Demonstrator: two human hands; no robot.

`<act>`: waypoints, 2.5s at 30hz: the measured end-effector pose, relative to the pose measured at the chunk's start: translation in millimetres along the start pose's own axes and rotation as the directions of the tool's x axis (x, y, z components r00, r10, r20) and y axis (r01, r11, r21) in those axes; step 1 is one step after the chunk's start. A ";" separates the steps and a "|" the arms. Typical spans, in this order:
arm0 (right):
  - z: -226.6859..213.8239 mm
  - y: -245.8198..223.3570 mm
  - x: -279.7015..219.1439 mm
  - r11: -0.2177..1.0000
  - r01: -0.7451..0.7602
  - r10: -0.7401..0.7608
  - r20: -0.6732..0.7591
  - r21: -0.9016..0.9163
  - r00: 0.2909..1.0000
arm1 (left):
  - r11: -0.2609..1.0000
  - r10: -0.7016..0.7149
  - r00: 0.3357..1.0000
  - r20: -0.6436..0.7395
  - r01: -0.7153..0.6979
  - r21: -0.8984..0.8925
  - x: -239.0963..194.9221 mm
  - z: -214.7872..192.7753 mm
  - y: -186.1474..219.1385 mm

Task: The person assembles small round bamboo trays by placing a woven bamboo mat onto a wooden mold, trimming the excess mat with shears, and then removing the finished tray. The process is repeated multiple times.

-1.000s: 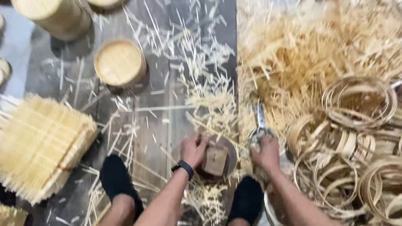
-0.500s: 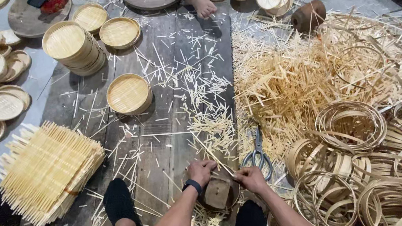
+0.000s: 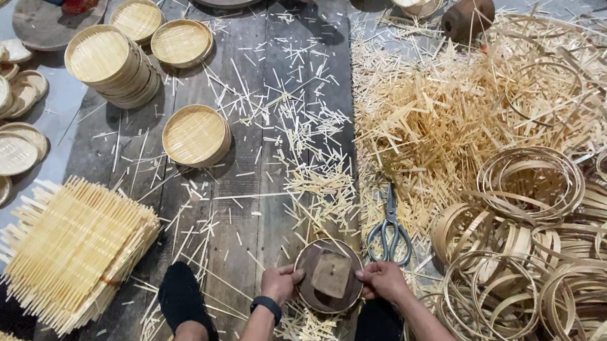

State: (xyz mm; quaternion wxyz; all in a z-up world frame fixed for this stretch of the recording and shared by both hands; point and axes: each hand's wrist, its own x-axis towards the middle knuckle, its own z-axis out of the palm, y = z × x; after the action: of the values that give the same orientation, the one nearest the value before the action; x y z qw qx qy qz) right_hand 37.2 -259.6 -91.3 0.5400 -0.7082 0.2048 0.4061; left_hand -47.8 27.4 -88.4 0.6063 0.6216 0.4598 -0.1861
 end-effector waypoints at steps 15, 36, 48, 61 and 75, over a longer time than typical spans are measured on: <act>28.6 -27.2 -48.6 0.958 -0.118 0.105 0.065 0.260 0.992 | 0.684 -0.165 0.953 0.253 0.295 -0.667 -49.8 28.8 -34.8; 67.1 -108.3 -86.4 0.988 0.128 -0.125 0.038 -0.090 0.991 | 0.642 0.767 0.640 -0.050 -0.766 0.028 -100.4 14.6 90.5; 67.1 -72.0 -52.4 0.900 -0.032 -0.076 0.228 0.436 0.971 | 0.670 0.656 0.752 0.065 -0.619 0.411 -50.1 14.6 87.0; 2.6 16.6 -61.8 0.809 -0.123 -0.120 0.367 0.575 0.922 | 0.512 0.799 0.575 -0.177 -0.495 0.702 42.4 -26.1 53.5; 26.7 -2.5 -66.7 0.885 0.022 -0.244 0.422 0.465 0.873 | 0.317 0.832 0.546 0.097 -0.612 0.724 25.5 -0.6 9.3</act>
State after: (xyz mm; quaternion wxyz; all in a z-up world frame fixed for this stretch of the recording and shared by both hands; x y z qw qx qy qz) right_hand -9.6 -243.8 -39.1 0.7484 -0.4584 0.1051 0.4677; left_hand -27.7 38.2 -103.0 0.2699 0.9557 0.1067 0.0487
